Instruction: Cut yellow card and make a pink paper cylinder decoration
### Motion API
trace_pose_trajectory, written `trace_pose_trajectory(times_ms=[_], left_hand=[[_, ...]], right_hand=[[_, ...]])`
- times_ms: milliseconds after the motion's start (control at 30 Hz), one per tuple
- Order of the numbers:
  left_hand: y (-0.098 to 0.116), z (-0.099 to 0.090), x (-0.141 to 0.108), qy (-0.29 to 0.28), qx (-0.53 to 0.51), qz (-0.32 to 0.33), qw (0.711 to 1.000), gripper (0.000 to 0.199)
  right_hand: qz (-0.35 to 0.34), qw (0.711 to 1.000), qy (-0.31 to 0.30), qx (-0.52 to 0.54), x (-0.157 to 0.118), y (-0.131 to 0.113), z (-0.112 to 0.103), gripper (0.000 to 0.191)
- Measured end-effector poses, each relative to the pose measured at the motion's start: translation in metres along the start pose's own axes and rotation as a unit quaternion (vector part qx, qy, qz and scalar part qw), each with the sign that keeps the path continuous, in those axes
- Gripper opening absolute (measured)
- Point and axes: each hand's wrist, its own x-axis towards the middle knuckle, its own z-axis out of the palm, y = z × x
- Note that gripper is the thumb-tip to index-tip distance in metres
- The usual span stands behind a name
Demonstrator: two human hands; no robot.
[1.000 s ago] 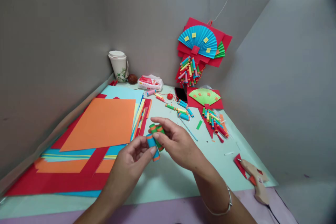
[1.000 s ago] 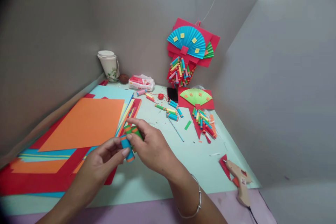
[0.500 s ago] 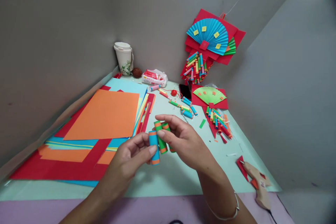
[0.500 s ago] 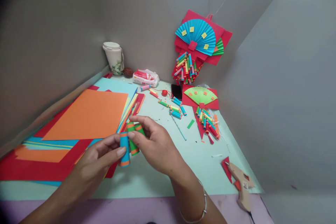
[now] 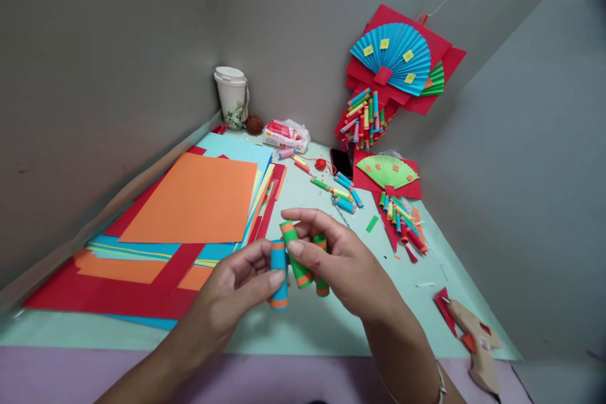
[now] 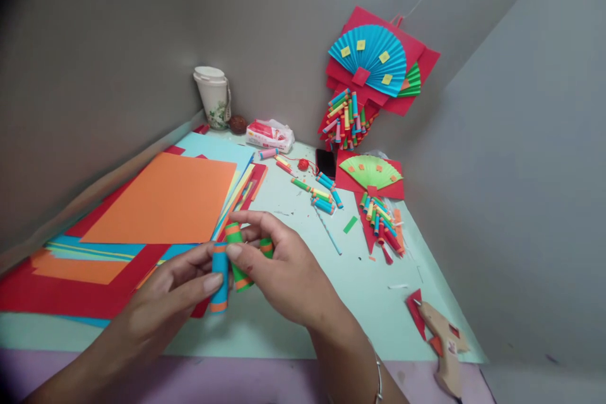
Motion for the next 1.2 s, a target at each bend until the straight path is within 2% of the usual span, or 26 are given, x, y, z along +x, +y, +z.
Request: trace_pose_trajectory(times_ms=[133,433,567,667,733,1000,1200], left_hand=[[0.001,0.000,0.000,0.006,-0.013,0.004,1.000,0.024],[0.018,0.004,-0.004,0.003,-0.115,-0.007,0.993,0.019],[0.017,0.002,-0.002,0.001,-0.155,-0.021,0.988,0.018],[0.017,0.001,0.000,-0.004,-0.171,-0.018,0.985,0.017],[0.018,0.001,0.000,-0.016,-0.178,-0.017,0.984,0.017],[0.017,0.004,-0.002,-0.045,-0.187,-0.024,0.981,0.021],[0.015,0.006,-0.001,-0.053,-0.168,-0.026,0.984,0.032]], right_hand=[[-0.009,1.000,0.022,-0.015,-0.001,-0.001,0.002,0.036],[-0.030,0.997,0.061,-0.034,-0.007,-0.005,0.003,0.032],[0.004,0.995,0.004,0.096,-0.003,0.000,-0.004,0.034],[0.017,0.975,-0.063,0.213,0.004,0.003,-0.008,0.033],[0.014,0.968,-0.085,0.236,0.007,0.006,-0.009,0.032],[0.015,0.999,-0.022,0.046,0.012,0.014,-0.008,0.024],[0.040,0.999,-0.023,0.000,0.011,0.012,-0.004,0.023]])
